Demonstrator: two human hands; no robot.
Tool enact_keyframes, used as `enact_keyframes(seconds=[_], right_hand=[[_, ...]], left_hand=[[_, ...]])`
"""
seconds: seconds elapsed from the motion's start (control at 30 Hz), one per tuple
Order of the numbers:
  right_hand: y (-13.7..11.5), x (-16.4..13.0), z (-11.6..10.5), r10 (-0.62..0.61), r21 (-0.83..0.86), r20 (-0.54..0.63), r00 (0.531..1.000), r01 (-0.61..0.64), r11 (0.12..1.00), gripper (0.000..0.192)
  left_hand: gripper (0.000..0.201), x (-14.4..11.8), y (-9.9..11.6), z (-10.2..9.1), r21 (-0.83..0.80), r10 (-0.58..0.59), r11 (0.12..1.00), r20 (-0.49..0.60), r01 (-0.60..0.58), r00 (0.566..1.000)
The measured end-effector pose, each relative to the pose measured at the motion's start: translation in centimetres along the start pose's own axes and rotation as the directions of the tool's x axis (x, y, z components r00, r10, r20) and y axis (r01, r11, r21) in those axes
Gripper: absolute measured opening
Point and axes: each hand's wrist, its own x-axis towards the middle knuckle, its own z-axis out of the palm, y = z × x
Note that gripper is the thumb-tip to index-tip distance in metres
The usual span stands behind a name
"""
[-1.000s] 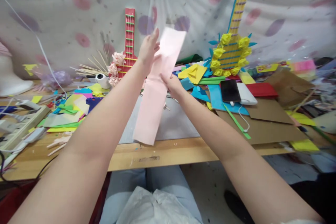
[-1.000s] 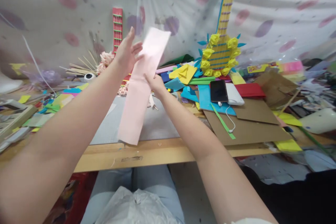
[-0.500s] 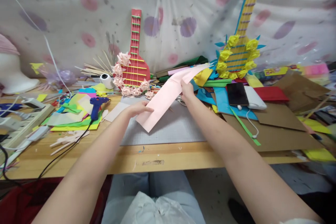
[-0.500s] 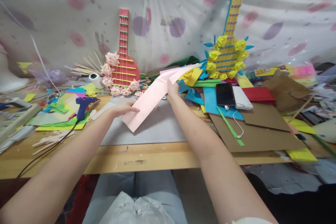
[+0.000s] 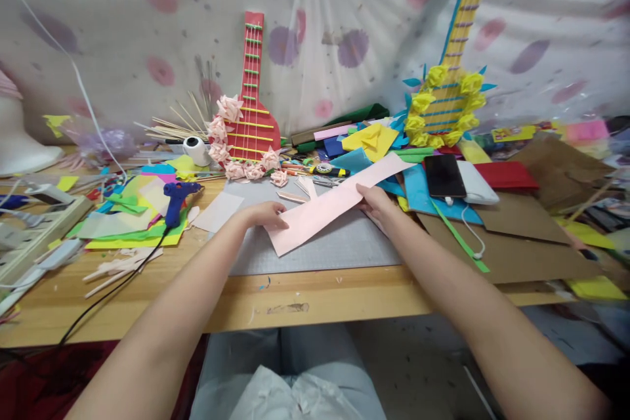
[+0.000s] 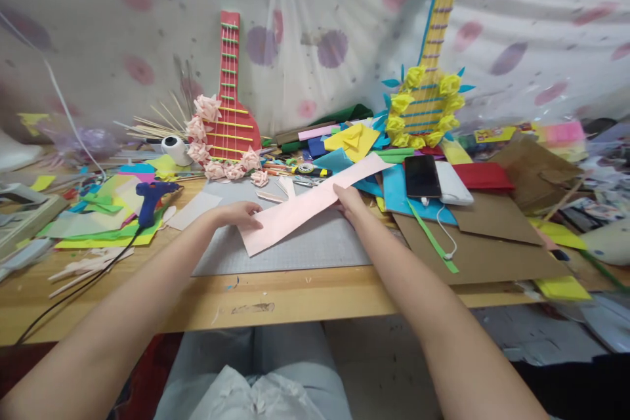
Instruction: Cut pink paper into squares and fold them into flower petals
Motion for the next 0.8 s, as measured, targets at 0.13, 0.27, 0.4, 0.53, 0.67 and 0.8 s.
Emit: enact_keyframes(seconds=[0.13,0.27,0.4,0.53,0.67,0.8], right_hand=[[-0.1,-0.5,-2.8,0.233,-0.266,0.185,0.955,-0.179,0.947,0.015],[-2.3,-0.4,-4.3,0.412,-0.704,0.245,0.878,-0.131,0.698,0.032],[-4.8,-0.1,-1.5,0.114,-0.71,0.378,0.919,0.209,0.672,0.033],[-4.9,1.3,4.3,-0.117,-0.714,0.344,0.932,0.341,0.612,0.017],[-3.9,2.7,9.2,-0.155,-0.814,0.295,0.943,0.333,0.476,0.037],[-3.7,3.2,11.5,-0.115,-0.859,0.268,0.956,0.292,0.42,0.061]], left_hand=[[0.045,-0.3,0.4,-1.0,0.131,0.0,0.991,0.032,-0.004,0.999],[0.033,-0.1,0.9,-2.0,0.279,-0.043,0.959,0.0,0.041,0.999],[0.025,1.1,1.3,-1.3,0.355,0.04,0.93,-0.343,0.09,0.939],[0.039,3.0,0.6,0.7,0.442,0.304,0.897,-0.591,-0.015,0.747],[0.037,4.5,-0.2,1.8,0.556,0.442,0.819,-0.457,-0.139,0.772],[0.024,4.7,-0.6,1.4,0.588,0.396,0.804,-0.429,-0.081,0.812]])
